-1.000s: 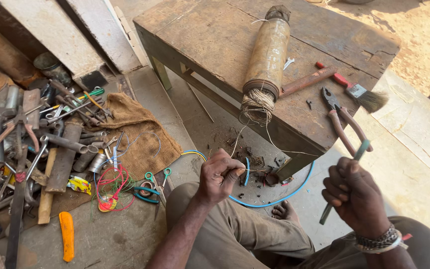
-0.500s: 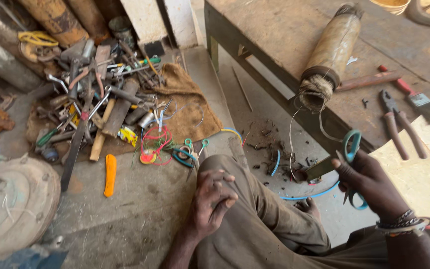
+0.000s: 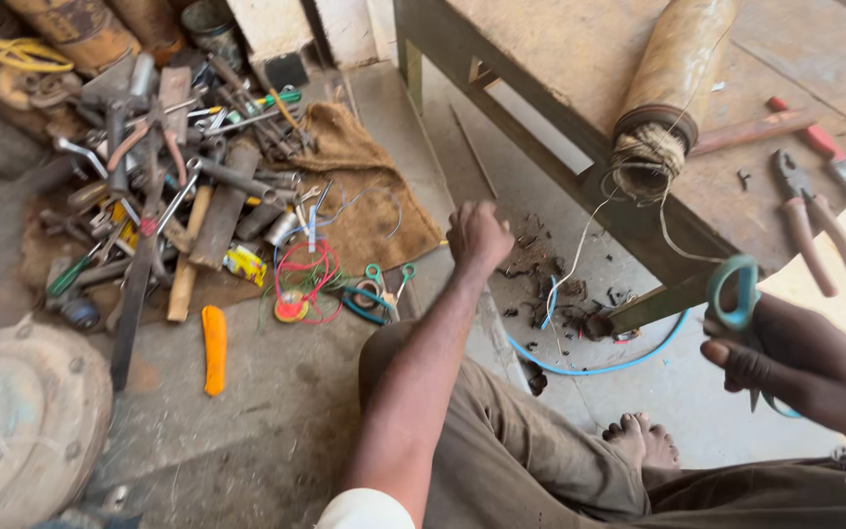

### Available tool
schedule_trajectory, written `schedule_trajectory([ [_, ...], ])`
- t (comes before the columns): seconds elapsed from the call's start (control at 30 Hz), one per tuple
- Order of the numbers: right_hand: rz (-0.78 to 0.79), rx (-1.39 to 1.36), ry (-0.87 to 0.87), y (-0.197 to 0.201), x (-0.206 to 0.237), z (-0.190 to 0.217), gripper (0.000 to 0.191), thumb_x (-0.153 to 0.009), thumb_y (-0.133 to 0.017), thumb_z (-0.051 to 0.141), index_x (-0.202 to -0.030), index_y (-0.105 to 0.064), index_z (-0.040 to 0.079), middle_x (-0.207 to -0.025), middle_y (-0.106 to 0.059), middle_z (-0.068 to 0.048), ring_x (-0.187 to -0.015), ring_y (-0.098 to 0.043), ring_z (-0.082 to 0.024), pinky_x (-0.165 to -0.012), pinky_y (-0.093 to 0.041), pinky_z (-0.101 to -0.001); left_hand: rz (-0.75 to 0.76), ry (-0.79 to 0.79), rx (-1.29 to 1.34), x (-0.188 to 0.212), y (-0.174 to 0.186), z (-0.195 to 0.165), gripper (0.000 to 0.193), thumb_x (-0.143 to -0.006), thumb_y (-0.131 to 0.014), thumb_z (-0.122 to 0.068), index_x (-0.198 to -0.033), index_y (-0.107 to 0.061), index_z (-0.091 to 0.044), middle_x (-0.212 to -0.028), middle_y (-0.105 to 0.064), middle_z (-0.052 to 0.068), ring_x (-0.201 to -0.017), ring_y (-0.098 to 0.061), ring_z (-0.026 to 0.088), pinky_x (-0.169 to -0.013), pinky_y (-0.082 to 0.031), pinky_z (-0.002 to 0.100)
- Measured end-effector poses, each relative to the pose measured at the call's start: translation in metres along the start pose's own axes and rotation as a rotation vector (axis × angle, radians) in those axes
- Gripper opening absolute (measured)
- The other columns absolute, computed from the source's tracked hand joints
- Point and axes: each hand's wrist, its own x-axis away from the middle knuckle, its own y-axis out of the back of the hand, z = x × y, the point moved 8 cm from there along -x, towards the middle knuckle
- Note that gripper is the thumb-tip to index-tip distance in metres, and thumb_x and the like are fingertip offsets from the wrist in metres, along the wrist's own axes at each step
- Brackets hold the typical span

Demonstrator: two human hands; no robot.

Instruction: The person sits on the floor and repairs electrical wires by stripping insulation, twisting exposed copper strands, and securing the connection with electrical tape. They use pliers to strip the wire ends and scissors to cut the tape.

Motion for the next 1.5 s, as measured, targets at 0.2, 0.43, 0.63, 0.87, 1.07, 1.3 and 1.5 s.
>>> schedule_trajectory([
  [0.2,-0.099,-0.021,-0.308,0.001,-0.001,-0.044,0.038,-0.086,-0.074,0.035,-0.105,-0.063,0.004,-0.08,-0.062,-0.007,-0.071,-0.059,-0.017,-0.064,-0.06,-0.0358,0.103,-0.147,-0.584,0.004,-0.053,0.017,0.034,-0.085,-0.074,-0.025,-0.114,-0.072,-0.008,-0.15,-0.045,0.016,-0.152,-0.018,0.037,-0.123,-0.008,0.058],
  [0.43,-0.151,-0.233,-0.294,-0.026,-0.05,-0.057,0.039,-0.085,-0.073,0.026,-0.118,-0.064,0.005,-0.081,-0.063,-0.002,-0.071,-0.056,-0.013,-0.064,-0.05,-0.0313,0.421,-0.343,-0.458,-0.022,-0.098,0.017,0.008,-0.086,-0.076,-0.02,-0.091,-0.075,-0.013,-0.129,-0.068,0.012,-0.149,-0.036,0.032,-0.126,-0.004,0.059],
  [0.63,-0.109,-0.197,-0.309,-0.05,-0.07,-0.05,0.033,-0.088,-0.077,0.03,-0.105,-0.07,0.003,-0.066,-0.057,-0.001,-0.06,-0.048,-0.014,-0.053,-0.041,-0.0327,0.184,-0.925,-0.112,0.03,-0.057,-0.019,0.006,-0.08,-0.074,-0.019,-0.075,-0.075,-0.016,-0.096,-0.078,0.012,-0.113,-0.068,0.027,-0.116,-0.031,0.062],
  [0.87,-0.12,-0.347,-0.235,-0.084,-0.056,-0.063,0.036,-0.089,-0.075,0.026,-0.118,-0.061,0.01,-0.078,-0.05,0.001,-0.068,-0.042,-0.01,-0.056,-0.035,-0.0294,0.617,-0.472,0.165,0.147,-0.042,0.012,0.02,-0.097,-0.071,-0.027,-0.084,-0.069,-0.013,-0.07,-0.068,0.008,-0.065,-0.065,0.02,-0.068,-0.052,0.038],
  [1.07,-0.192,-0.337,-0.059,-0.057,-0.042,-0.036,0.038,-0.09,-0.072,0.027,-0.121,-0.062,0.008,-0.079,-0.052,0.003,-0.067,-0.042,-0.009,-0.055,-0.038,-0.0305,0.91,-0.112,1.36,0.205,-0.074,0.024,0.022,-0.103,-0.072,-0.017,-0.09,-0.058,-0.005,-0.115,-0.077,0.011,-0.096,-0.075,0.022,-0.094,-0.057,0.037],
  [1.3,-0.628,0.274,-0.095,0.087,-0.011,0.017,0.041,-0.094,-0.064,0.033,-0.127,-0.065,0.01,-0.066,-0.058,-0.009,-0.056,-0.053,-0.019,-0.055,-0.044,-0.039,0.849,0.039,1.443,0.216,-0.127,0.035,0.029,-0.099,-0.077,-0.017,-0.085,-0.054,-0.006,-0.074,-0.071,0.012,-0.067,-0.066,0.014,-0.066,-0.052,0.027],
  [1.5,-0.564,0.856,-0.22,0.13,-0.128,0.009,0.041,-0.09,-0.073,0.048,-0.104,-0.075,0.01,-0.089,-0.071,-0.016,-0.088,-0.07,-0.035,-0.077,-0.055,-0.0502,0.642,-0.068,1.148,0.221,-0.111,0.025,0.024,-0.098,-0.073,-0.016,-0.085,-0.061,-0.001,-0.073,-0.074,0.011,-0.067,-0.072,0.014,-0.067,-0.058,0.027],
])
